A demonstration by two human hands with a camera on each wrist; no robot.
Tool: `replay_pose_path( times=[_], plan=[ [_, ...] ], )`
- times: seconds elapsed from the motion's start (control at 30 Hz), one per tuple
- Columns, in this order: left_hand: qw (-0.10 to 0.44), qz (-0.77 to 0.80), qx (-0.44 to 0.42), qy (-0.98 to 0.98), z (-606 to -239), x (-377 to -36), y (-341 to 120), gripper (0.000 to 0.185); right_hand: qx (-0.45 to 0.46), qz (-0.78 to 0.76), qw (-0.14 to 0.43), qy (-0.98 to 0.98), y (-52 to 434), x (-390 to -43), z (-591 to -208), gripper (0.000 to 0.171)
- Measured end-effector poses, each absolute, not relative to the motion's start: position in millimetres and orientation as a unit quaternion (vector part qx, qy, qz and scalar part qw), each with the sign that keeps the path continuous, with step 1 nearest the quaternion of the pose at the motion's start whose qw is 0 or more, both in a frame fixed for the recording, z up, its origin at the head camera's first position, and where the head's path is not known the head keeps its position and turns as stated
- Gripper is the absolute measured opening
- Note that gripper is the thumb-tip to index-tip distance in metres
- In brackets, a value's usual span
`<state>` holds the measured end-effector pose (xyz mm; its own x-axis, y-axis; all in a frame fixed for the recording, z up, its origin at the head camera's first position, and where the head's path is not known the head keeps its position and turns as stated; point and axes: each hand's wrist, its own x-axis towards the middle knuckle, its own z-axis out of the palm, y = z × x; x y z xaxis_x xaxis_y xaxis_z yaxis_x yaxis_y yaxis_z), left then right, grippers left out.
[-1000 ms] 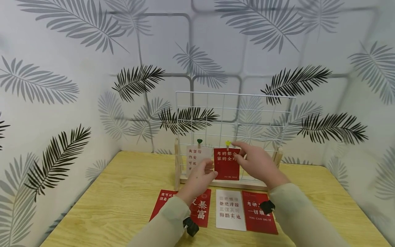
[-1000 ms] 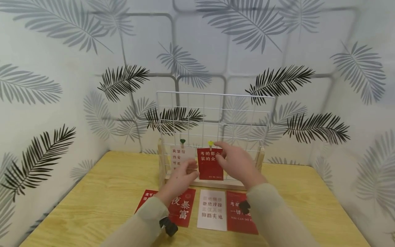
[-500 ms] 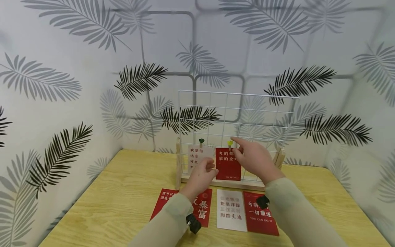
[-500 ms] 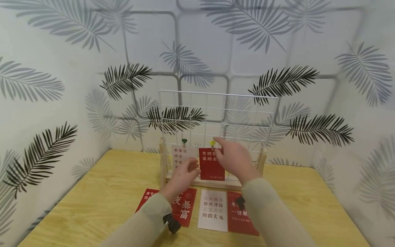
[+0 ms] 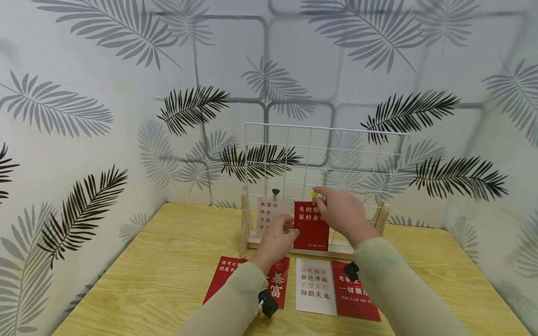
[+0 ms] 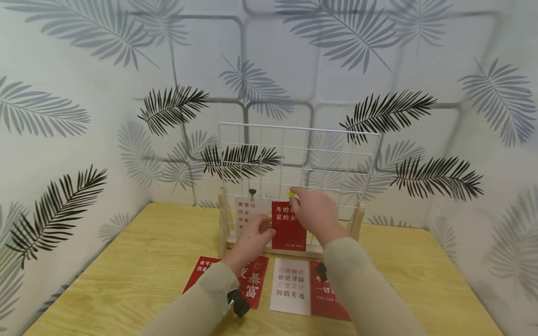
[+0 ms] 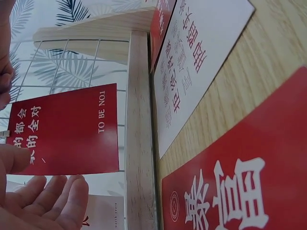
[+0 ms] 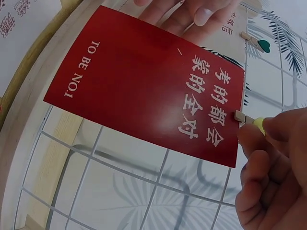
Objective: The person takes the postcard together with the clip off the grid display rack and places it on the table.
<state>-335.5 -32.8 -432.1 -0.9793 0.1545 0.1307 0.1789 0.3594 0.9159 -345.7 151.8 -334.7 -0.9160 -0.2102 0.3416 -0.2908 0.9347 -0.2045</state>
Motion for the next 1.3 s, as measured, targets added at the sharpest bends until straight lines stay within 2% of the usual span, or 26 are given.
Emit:
replay_pose_path(
  times=[0.13,0.37,0.6,1.07,1.3],
  plan=[
    [0.032,-0.546,-0.101,-0.831,-432,-336,-32,0.032,0.12,0.128,0.174,-0.969,150,-348,-337,0.036],
    [0.046,-0.534,-0.094,-0.839,-431,-335,-30,0.017,0.126,0.132,0.244,-0.953,151,-351,-347,0.026],
    [0.058,-0.527,-0.088,-0.843,-429,-337,-28,0.006,0.12,0.135,0.267,-0.947,150,-354,-353,0.023],
    [0.096,-0.505,-0.09,-0.853,-429,-344,-30,0.004,0.126,0.117,0.3,-0.938,150,-355,-351,0.018],
    [0.086,-0.51,-0.077,-0.852,-425,-342,-30,0.004,0.136,0.114,0.304,-0.936,149,-353,-349,0.016]
  ],
)
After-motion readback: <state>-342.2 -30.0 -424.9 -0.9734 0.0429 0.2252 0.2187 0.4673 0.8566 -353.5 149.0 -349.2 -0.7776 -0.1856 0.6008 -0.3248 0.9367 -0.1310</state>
